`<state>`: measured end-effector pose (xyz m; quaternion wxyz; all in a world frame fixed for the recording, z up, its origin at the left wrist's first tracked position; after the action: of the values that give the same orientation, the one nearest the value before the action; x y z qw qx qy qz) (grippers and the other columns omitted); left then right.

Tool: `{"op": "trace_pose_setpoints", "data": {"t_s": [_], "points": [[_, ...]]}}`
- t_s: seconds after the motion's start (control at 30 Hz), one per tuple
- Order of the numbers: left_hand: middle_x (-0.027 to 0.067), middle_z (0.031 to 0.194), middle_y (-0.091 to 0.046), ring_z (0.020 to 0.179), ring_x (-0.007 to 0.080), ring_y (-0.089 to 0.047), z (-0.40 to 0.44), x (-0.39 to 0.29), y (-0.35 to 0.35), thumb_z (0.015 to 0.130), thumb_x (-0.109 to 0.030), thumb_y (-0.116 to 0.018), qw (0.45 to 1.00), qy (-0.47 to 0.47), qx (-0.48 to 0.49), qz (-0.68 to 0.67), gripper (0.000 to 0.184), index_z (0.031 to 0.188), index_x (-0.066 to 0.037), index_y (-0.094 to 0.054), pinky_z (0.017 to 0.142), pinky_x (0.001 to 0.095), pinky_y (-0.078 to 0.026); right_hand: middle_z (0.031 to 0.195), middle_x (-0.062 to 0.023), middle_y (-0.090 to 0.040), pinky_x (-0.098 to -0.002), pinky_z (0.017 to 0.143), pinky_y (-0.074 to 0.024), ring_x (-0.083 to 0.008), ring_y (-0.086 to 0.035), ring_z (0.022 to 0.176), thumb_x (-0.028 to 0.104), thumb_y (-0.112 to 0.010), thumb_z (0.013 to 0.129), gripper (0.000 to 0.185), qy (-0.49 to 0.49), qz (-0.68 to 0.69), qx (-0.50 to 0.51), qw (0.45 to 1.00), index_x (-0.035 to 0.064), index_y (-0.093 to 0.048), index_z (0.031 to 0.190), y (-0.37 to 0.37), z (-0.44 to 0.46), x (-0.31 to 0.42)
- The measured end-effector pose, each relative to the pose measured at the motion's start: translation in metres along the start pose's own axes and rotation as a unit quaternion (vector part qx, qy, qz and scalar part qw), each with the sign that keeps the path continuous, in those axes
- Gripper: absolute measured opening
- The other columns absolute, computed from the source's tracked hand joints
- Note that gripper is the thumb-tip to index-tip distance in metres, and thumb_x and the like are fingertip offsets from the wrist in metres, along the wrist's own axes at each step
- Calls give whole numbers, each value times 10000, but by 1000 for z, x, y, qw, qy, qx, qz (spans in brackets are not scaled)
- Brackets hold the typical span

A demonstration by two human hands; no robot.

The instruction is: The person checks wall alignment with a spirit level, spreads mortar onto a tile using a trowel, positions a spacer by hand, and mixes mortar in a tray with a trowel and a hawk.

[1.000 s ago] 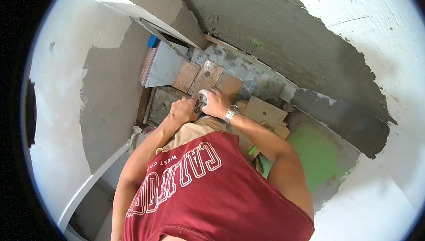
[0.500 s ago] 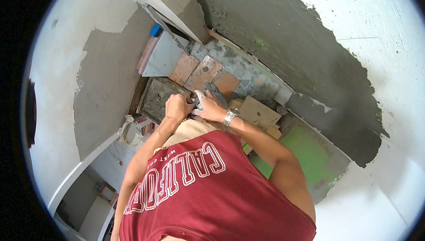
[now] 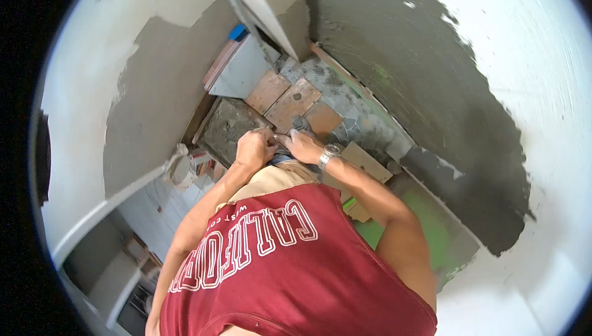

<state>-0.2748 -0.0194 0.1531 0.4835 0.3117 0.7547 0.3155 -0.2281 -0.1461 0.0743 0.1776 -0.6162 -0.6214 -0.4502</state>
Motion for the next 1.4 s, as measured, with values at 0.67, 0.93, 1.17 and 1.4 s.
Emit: {"op": "trace_pose_setpoints", "data": {"t_s": [0.67, 0.93, 1.17, 1.4], "points": [[127, 1064, -607, 1063, 326, -584, -297, 171, -230, 772, -245, -675, 860, 425, 63, -277, 267, 1016, -137, -677, 884, 508, -452, 1003, -172, -643, -413, 829, -475, -369, -576, 992, 226, -677, 783, 254, 214, -444, 347, 798, 92, -658, 998, -160, 46, -25], [154, 787, -643, 813, 355, -622, -343, 178, -222, 831, -196, -569, 820, 334, 170, -433, 161, 816, -54, -643, 738, 465, -485, 830, -220, -660, -462, 713, -511, -387, -646, 801, 80, -579, 741, 212, 69, -271, 668, 690, 34, -668, 928, -204, 67, -43], [179, 771, -624, 718, 340, -608, -207, 483, -286, 872, -96, -495, 783, 358, -389, -327, 171, 924, -7, -631, 688, 383, -481, 841, -209, -675, -462, 688, -519, -386, -657, 780, 328, -622, 872, 346, 204, -478, 145, 842, -1, -642, 976, -380, 391, -276], [74, 959, -637, 744, 117, -615, -203, 678, -315, 901, -38, -495, 469, 322, -570, -592, 316, 1198, -81, -596, 736, 271, -525, 956, -291, -638, -496, 747, -514, -460, -634, 859, 358, -678, 841, 565, 178, -504, 65, 843, -70, -457, 1137, -441, 441, -287]]}}
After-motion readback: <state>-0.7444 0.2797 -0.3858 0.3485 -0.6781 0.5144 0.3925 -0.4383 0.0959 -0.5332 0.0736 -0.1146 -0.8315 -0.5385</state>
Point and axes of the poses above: each hand's wrist, its own z-axis towards the middle knuckle, its own y-axis out of the back of the hand, x = y × z, the point moved 6 cm from there along z, towards the middle knuckle
